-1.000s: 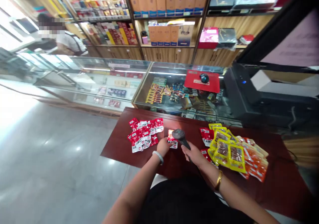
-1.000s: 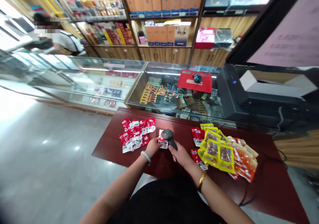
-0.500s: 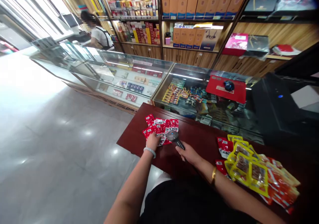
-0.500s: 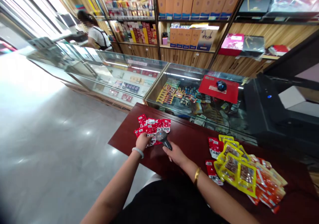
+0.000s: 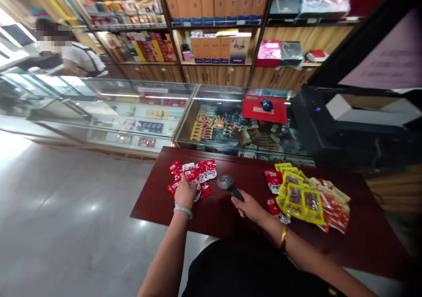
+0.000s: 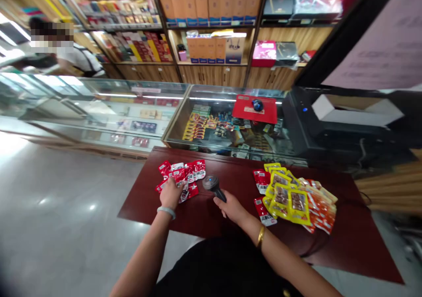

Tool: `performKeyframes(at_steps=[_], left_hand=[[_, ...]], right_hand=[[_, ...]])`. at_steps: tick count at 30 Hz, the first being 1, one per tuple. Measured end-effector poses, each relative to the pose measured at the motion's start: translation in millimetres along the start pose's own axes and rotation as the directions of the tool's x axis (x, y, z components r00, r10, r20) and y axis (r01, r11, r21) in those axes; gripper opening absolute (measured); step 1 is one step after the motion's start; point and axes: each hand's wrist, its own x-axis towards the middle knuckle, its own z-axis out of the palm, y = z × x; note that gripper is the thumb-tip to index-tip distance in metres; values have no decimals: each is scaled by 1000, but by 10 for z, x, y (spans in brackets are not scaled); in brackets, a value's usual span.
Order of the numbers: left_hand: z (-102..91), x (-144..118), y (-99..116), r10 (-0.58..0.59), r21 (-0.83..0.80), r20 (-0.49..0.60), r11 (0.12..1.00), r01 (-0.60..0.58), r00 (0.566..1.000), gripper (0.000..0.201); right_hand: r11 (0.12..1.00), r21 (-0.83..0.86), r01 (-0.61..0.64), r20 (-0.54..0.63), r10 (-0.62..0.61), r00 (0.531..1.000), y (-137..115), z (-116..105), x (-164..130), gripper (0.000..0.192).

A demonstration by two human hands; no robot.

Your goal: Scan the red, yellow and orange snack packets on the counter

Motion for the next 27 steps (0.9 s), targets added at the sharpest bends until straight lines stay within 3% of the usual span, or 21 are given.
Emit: performKeyframes(at_steps=[4, 7, 10, 13, 17, 21, 27], left_hand=[[226, -78, 693, 245, -49, 74, 969, -242, 967, 39], [473, -225, 1294, 416, -131, 186, 909, -397, 890, 27], [744, -407, 1817, 524, -233, 285, 850, -472, 803, 19], [1024, -565, 2237, 605, -353, 362, 793, -496, 709, 22], [1379, -713, 2643, 574, -476, 510, 809, -346, 640, 16], [1617, -793, 2875, 494, -450, 578, 857, -251, 650, 18], [1756, -815, 3025, 433, -387, 487, 886, -257, 759, 43]], right_hand=[[999, 38, -15, -110, 19, 994, 105, -287, -176, 59], [997, 66, -27, -196, 39, 980, 228, -502, -314, 57], [994, 98, -40, -277, 66, 959, 336, -709, -460, 55], [990, 136, -40, -353, 86, 932, 402, -918, -613, 48], [977, 210, -26, -449, 120, 885, 467, -1206, -822, 47], [969, 248, 0, -507, 130, 852, 588, -1439, -992, 48], [960, 279, 23, -528, 133, 839, 775, -1591, -1055, 49]])
